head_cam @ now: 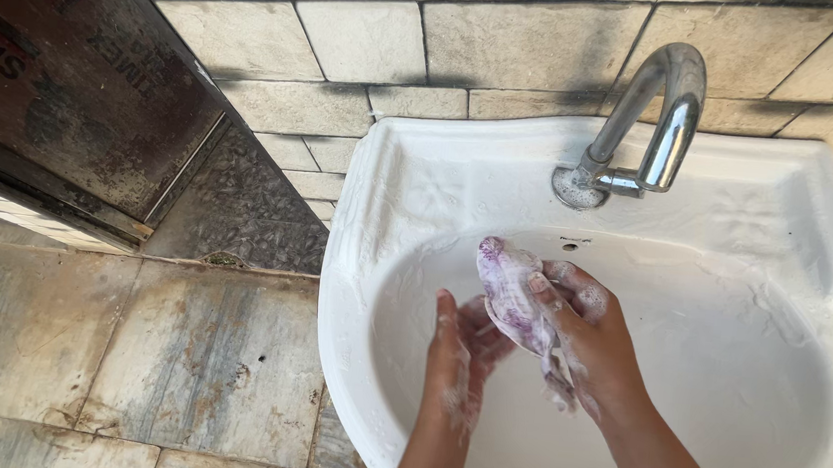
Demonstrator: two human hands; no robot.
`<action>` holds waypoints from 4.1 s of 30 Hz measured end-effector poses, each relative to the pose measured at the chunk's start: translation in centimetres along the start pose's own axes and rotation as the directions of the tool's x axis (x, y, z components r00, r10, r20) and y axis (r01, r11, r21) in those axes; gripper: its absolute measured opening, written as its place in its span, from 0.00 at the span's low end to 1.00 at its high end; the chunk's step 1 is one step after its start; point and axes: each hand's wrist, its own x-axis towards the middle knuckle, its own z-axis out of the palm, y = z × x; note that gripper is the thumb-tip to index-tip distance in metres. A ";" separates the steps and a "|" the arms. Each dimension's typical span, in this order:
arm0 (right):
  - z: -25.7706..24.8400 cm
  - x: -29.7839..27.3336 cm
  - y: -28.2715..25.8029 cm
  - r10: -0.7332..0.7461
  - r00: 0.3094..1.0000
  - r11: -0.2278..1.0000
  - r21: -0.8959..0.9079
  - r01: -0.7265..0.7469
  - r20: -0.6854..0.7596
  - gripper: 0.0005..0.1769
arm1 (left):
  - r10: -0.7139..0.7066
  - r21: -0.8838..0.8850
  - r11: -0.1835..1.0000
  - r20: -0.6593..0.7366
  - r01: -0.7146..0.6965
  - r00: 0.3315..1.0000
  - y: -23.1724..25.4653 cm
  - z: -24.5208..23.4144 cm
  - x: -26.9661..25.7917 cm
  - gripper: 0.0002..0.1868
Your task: The person scrubs a white bathroom sink with a soapy cloth, working on the basin, rim, and faucet area. The person repeatedly wipes and scrubs the sink surfaces, rinses the cloth under the running tap, and continues cleaning until the sink appears clean.
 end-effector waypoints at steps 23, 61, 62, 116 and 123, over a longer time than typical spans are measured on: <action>-3.5 -1.3 -2.2 -0.001 0.980 0.974 0.220 0.046 -0.200 0.28 | -0.202 0.007 0.979 0.009 0.202 0.979 4.8 8.6 -2.7 0.31; -0.4 -2.5 -4.6 -0.449 0.891 0.840 -0.372 0.394 -0.069 0.11 | 0.295 0.763 0.586 0.111 -0.272 0.949 -0.2 4.0 -4.3 0.17; 1.0 -4.1 -4.7 -0.476 0.878 0.776 -0.447 0.444 0.047 0.13 | 0.244 0.602 0.754 0.117 -0.264 0.963 -1.6 4.6 -4.2 0.19; -15.1 11.8 -6.4 0.024 0.881 -0.600 -0.698 0.391 0.472 0.37 | 0.505 0.817 -0.574 0.410 -0.059 0.760 17.5 0.0 7.3 0.30; -16.0 12.6 -5.3 -0.098 0.802 -0.524 -0.715 0.462 0.590 0.44 | 0.512 0.832 -0.554 0.340 0.001 0.789 17.7 0.6 6.9 0.30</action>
